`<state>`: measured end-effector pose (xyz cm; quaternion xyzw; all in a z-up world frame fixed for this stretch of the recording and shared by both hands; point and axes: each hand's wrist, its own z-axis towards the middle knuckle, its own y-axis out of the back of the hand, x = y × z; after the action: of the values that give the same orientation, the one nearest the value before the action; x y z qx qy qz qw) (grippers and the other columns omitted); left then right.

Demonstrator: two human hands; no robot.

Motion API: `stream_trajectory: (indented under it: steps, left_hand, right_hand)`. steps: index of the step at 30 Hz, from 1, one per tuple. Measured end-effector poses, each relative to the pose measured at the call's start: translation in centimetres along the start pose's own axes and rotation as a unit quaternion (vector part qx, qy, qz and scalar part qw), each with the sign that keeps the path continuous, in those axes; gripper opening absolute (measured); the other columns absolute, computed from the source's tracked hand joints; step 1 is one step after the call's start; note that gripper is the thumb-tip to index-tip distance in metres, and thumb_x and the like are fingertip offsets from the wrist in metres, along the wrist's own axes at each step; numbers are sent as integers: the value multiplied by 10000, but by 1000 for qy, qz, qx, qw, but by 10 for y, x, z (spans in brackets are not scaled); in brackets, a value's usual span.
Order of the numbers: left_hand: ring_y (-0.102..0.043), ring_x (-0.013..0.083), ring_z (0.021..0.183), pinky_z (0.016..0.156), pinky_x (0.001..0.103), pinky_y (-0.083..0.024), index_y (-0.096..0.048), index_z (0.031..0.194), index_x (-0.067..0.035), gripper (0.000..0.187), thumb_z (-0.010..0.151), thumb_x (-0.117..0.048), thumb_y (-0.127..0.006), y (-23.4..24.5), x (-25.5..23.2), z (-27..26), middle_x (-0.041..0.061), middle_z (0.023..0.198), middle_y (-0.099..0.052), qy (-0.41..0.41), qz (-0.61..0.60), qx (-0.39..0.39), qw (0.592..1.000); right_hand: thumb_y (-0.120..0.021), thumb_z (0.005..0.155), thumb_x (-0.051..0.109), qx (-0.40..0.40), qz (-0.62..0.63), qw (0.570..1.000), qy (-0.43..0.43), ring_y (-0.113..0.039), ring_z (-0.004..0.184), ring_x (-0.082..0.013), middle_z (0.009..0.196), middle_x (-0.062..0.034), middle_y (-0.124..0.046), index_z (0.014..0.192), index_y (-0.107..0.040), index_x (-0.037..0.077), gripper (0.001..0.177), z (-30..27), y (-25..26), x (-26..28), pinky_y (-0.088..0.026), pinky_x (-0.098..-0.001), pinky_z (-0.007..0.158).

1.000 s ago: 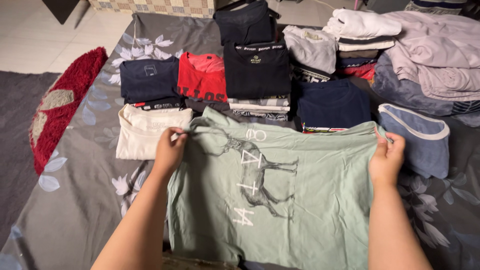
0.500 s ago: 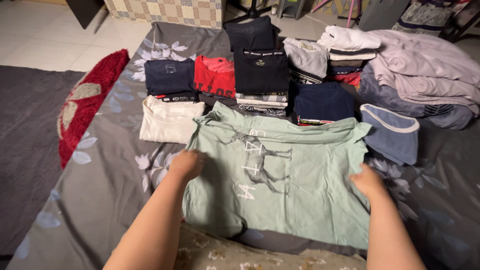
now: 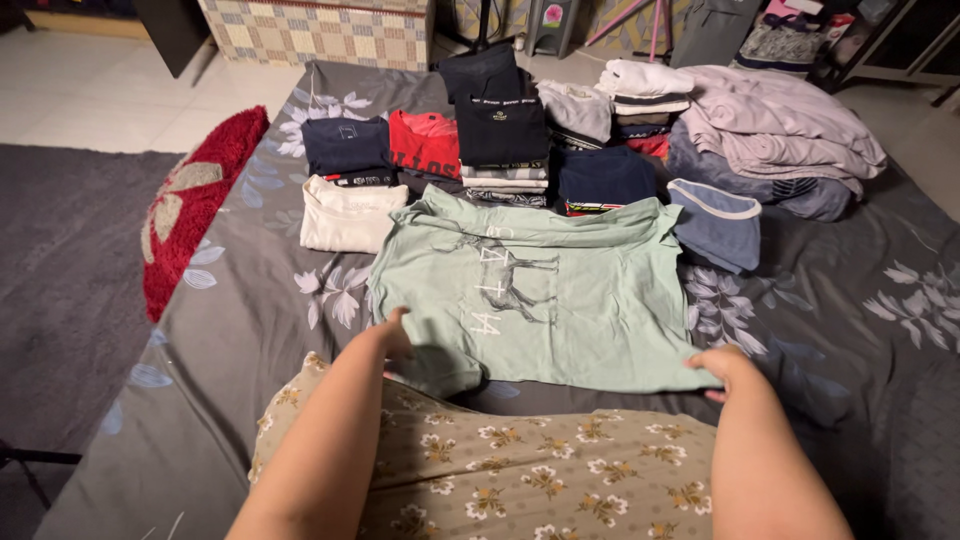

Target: The person organizes and folds several t-shirts on a bed, smoothing them out and lining them up in neat stacks.

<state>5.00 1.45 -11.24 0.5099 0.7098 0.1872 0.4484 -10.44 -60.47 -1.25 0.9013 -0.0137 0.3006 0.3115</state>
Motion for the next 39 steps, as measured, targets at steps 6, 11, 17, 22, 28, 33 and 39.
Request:
stream_trajectory:
  steps: [6, 11, 17, 22, 28, 33, 39]
  left_hand:
    - [-608, 172, 604, 555, 351, -541, -718, 1177, -80, 356, 855, -186, -614, 33, -24, -53, 59, 762, -644, -88, -445, -111, 884]
    - [-671, 215, 679, 633, 364, -557, -633, 1295, -83, 483, 851, -226, -760, 54, -23, -86, 140, 920, -730, -39, -251, -138, 957]
    - [-629, 158, 794, 743, 314, -508, -780, 1246, -221, 472, 783, -308, -762, 60, -17, -118, 58, 1001, -770, -95, -159, 12, 983]
    - [-682, 226, 822, 777, 391, -557, -780, 1141, -117, 406, 792, -322, -804, 77, -31, -151, 92, 988, -773, 40, -143, 79, 986]
    - [-701, 247, 859, 815, 366, -544, -794, 1134, -101, 427, 747, -278, -827, 72, -14, -109, 109, 1014, -791, -41, -57, 0, 998]
    - [-679, 141, 918, 774, 313, -530, -718, 1188, -62, 324, 874, -108, -655, 99, -13, -109, 84, 1072, -750, -118, -538, -85, 831]
    - [-595, 150, 797, 650, 289, -488, -664, 1324, -91, 401, 941, -22, -566, 109, -27, -81, 64, 1053, -679, -72, -638, -110, 759]
  right_hand:
    - [-745, 817, -15, -119, 143, 964, 188, -627, 804, -296, 1096, -169, -622, 1222, -580, 141, 464, -17, 1, -9, -552, -438, 616]
    - [-637, 901, 1, -96, 133, 960, 227, -605, 613, -255, 936, -202, -683, 1038, -722, 80, 180, -19, -3, -11, -501, -369, 547]
    - [-416, 844, -151, 14, 153, 984, 89, -590, 887, -284, 1158, -165, -601, 1077, -724, 7, 417, -16, -3, -2, -564, -430, 686]
    - [-302, 766, -206, 30, -54, 998, 14, -576, 932, -269, 1162, -66, -608, 1222, -741, 202, 753, -10, 1, -13, -540, -448, 815]
    - [-495, 837, -147, 42, -9, 999, 23, -626, 840, -184, 951, -48, -666, 1194, -763, 208, 570, -4, 12, -15, -528, -358, 769]
    - [-665, 922, 105, -25, 125, 980, 154, -575, 736, -192, 915, -46, -679, 1112, -725, 111, 199, 12, 27, -3, -436, -365, 661]
    - [-781, 883, 194, -82, 50, 934, 345, -618, 722, -116, 847, -87, -698, 978, -732, -10, 230, 39, 22, 16, -476, -275, 645]
